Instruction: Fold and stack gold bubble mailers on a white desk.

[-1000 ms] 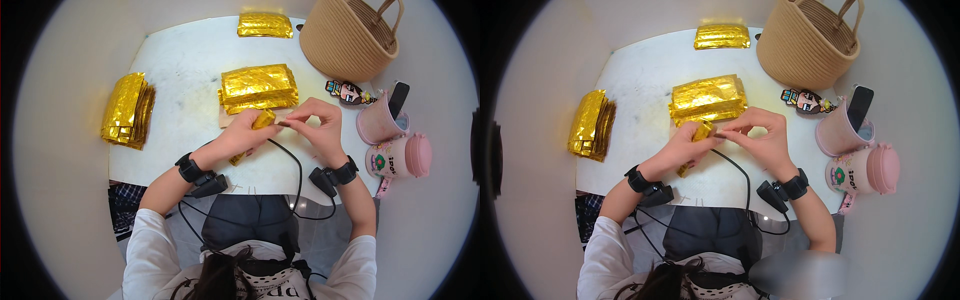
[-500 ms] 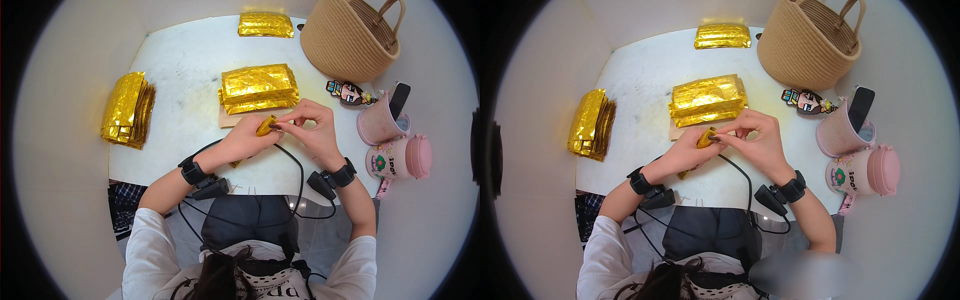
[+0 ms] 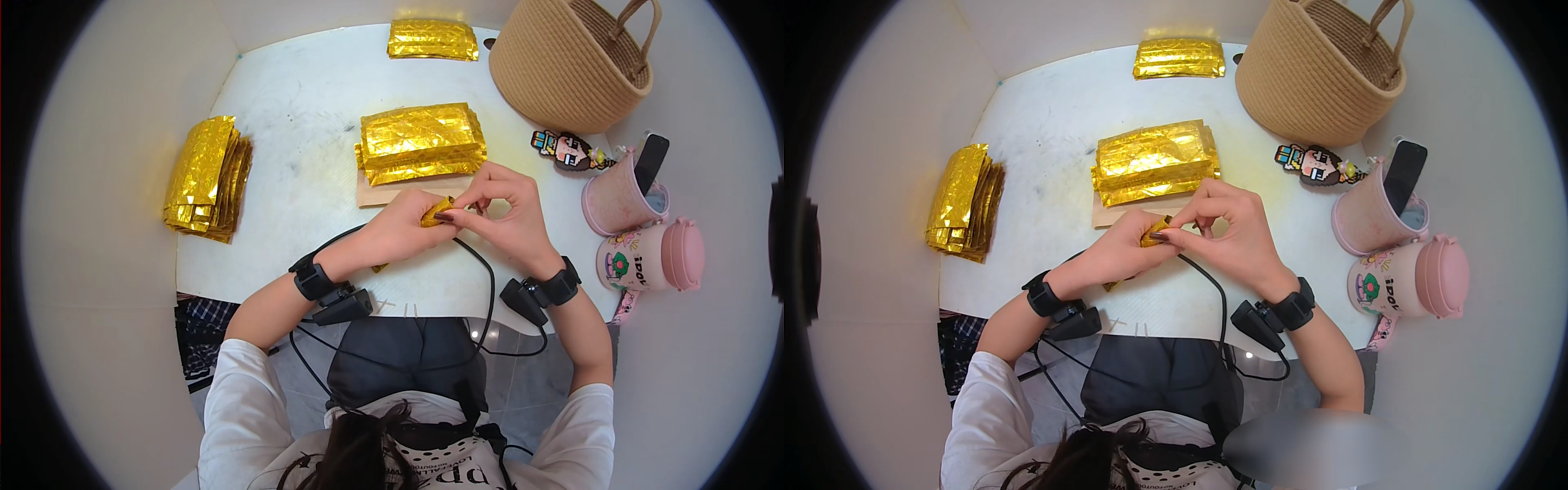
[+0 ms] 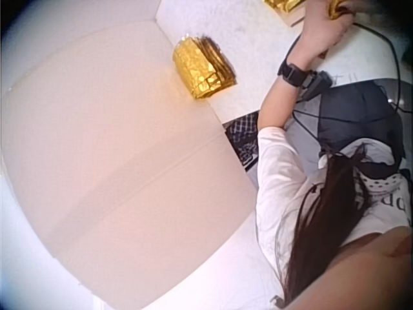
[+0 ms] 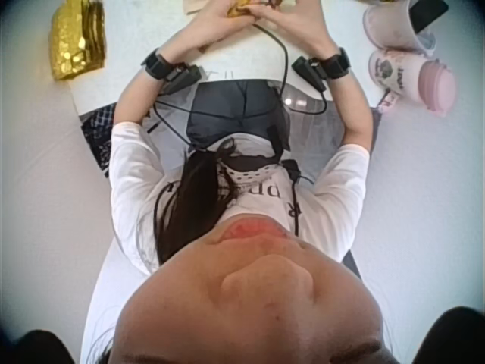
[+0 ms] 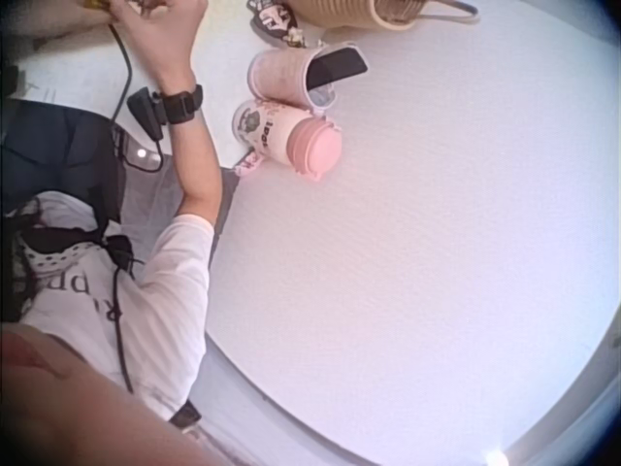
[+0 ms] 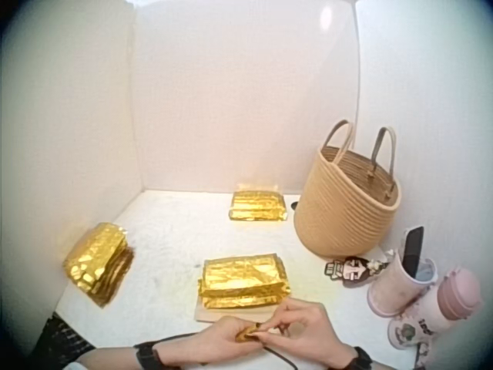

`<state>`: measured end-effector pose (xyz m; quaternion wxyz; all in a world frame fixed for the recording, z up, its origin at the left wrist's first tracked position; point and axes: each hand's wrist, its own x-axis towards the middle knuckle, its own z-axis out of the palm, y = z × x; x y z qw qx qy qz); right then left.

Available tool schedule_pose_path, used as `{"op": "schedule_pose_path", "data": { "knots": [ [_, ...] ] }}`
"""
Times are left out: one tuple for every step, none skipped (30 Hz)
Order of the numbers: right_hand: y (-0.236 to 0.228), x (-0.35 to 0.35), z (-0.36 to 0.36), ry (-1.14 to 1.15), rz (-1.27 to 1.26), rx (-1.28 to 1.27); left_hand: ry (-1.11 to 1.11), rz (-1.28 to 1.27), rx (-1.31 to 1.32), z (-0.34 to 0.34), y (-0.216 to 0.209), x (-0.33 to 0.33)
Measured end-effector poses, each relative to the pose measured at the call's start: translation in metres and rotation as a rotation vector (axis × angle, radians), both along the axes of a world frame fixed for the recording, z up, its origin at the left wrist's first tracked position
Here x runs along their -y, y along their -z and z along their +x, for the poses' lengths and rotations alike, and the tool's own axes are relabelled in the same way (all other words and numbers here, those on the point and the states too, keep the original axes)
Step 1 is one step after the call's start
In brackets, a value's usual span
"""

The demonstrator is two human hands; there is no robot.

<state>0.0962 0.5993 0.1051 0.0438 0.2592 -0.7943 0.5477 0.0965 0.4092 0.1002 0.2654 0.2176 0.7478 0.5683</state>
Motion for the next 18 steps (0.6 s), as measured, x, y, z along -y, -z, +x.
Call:
{"op": "schedule_pose_path", "data": {
  "knots": [
    [0.001,0.0,0.0,0.001,0.0,0.0,0.001,0.0,0.0,0.0,0.0,-0.001],
    [0.001,0.0,0.0,-0.007,-0.007,0.016,-0.001,-0.01,0.004,0.0,0.001,-0.001],
    [0.002,0.0,0.001,-0.014,-0.014,0.032,-0.004,-0.02,0.009,0.0,0.002,-0.002],
    [0.003,0.0,0.0,-0.014,-0.015,0.032,-0.003,-0.021,0.009,0.0,0.003,-0.002],
    [0.005,0.0,-0.002,-0.031,-0.015,0.032,-0.003,-0.034,0.001,-0.001,0.004,-0.001],
    [0.006,0.0,-0.003,-0.049,-0.016,0.031,-0.002,-0.047,-0.007,-0.001,0.005,-0.001],
    [0.006,0.0,-0.003,-0.048,-0.017,0.031,-0.001,-0.048,-0.007,-0.001,0.005,-0.001],
    [0.007,0.0,-0.004,-0.065,-0.016,0.05,0.004,-0.059,0.013,-0.002,0.004,-0.001],
    [0.007,0.0,-0.004,-0.083,-0.016,0.069,0.01,-0.071,0.033,-0.002,0.004,0.0],
    [0.008,0.0,-0.005,-0.081,-0.016,0.068,0.012,-0.071,0.032,-0.002,0.003,0.0],
    [0.011,-0.001,-0.005,-0.073,-0.033,0.073,0.027,-0.049,0.087,-0.003,0.002,0.0],
    [0.012,-0.002,-0.006,-0.065,-0.05,0.078,0.042,-0.026,0.141,-0.004,0.002,0.0],
    [0.012,-0.002,-0.007,-0.065,-0.052,0.077,0.042,-0.028,0.14,-0.005,0.001,0.0],
    [0.012,-0.003,-0.008,-0.022,-0.079,0.097,0.038,-0.009,0.112,-0.006,0.0,0.001],
    [0.012,-0.004,-0.009,0.02,-0.106,0.116,0.035,0.009,0.084,-0.007,0.0,0.002],
    [0.012,-0.005,-0.01,0.021,-0.107,0.116,0.035,0.008,0.083,-0.009,-0.002,0.003],
    [0.013,-0.006,-0.011,0.074,-0.192,0.177,0.049,0.026,0.161,-0.011,-0.004,0.005],
    [0.015,-0.007,-0.012,0.128,-0.278,0.238,0.062,0.043,0.24,-0.012,-0.006,0.006]
  ]
}}
